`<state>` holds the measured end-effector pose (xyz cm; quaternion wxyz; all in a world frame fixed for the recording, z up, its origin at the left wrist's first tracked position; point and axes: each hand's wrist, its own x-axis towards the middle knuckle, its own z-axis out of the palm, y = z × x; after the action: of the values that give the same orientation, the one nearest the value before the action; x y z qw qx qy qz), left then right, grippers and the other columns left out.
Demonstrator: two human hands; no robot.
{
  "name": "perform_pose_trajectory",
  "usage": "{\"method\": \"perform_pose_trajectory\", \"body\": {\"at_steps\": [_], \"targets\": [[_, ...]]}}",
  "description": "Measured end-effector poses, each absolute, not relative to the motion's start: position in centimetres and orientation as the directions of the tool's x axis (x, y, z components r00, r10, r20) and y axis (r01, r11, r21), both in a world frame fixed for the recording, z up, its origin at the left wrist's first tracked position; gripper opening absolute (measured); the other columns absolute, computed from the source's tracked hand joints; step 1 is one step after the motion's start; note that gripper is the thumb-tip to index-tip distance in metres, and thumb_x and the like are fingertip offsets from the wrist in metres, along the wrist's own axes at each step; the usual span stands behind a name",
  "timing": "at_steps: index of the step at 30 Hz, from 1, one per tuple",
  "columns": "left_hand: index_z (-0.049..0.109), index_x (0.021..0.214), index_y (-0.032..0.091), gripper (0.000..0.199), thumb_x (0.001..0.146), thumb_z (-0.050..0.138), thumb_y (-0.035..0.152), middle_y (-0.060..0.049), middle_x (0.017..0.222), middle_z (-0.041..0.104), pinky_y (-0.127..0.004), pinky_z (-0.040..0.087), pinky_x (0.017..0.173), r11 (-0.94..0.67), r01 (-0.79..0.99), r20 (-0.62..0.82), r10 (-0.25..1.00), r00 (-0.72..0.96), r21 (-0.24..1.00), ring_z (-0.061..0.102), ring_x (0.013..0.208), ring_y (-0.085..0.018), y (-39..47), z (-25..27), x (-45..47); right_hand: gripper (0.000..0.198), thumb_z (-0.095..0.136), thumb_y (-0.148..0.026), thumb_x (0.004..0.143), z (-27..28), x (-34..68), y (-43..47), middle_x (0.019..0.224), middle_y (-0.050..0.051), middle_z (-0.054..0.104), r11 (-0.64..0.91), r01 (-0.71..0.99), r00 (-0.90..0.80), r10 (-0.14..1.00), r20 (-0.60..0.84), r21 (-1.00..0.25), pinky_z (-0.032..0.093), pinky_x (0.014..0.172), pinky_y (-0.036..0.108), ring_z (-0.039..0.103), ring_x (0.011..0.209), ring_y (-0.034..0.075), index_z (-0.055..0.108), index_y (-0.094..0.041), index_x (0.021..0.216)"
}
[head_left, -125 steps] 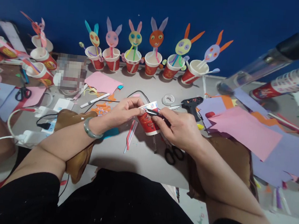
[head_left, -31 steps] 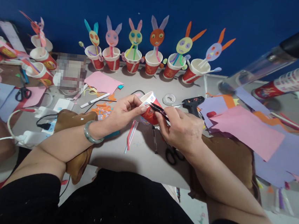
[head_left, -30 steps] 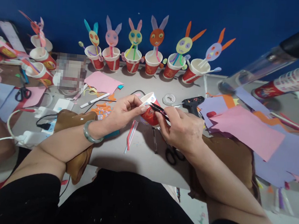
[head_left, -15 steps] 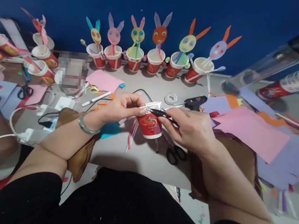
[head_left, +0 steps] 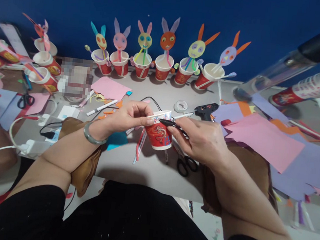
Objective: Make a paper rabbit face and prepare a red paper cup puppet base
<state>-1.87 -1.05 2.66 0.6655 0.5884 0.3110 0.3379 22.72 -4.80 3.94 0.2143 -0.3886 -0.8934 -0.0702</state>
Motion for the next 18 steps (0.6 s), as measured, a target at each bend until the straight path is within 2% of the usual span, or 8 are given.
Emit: {"method": "perform_pose_trajectory", "body": {"at_steps": [3, 14, 18], "targets": [[0.065, 0.073, 0.013, 0.038, 0.076, 0.086, 0.045, 0.001, 0.065, 0.062, -0.018, 0.042, 0.053, 0.102, -0.078, -0.038, 0.809, 0.586, 0.992, 0.051, 0.055, -0.006, -1.06, 2.59, -1.89, 0.034, 0.044, -0.038, 0.105, 3.92, 22.86, -4.73, 0.064, 0.001, 0.064, 0.699, 0.715, -0.619, 0.649, 0.443, -0.026, 0.029, 0.054, 0.028, 0.049, 0.051, 0.012, 0.064, -0.018, 0.086], [0.065, 0.073, 0.013, 0.041, 0.074, 0.087, 0.047, 0.001, 0.065, 0.057, -0.019, 0.034, 0.05, 0.142, -0.05, -0.079, 0.772, 0.631, 0.989, 0.046, 0.055, -0.006, -0.8, 2.27, -2.39, 0.034, 0.043, -0.035, 0.106, 4.19, 23.2, -4.47, 0.06, -0.001, 0.059, 0.752, 0.657, -0.685, 0.565, 0.461, 0.055, 0.028, 0.054, 0.029, 0.045, 0.052, 0.012, 0.061, -0.019, 0.08], [0.066, 0.075, 0.013, 0.04, 0.074, 0.087, 0.047, 0.0, 0.068, 0.06, -0.019, 0.038, 0.052, 0.172, -0.063, -0.091, 0.756, 0.648, 0.983, 0.05, 0.058, -0.007, -0.8, 2.33, -2.43, 0.034, 0.044, -0.035, 0.106, 4.29, 23.32, -4.42, 0.062, -0.001, 0.061, 0.764, 0.644, -0.69, 0.557, 0.463, 0.04, 0.03, 0.054, 0.028, 0.048, 0.053, 0.011, 0.061, -0.02, 0.081]]}}
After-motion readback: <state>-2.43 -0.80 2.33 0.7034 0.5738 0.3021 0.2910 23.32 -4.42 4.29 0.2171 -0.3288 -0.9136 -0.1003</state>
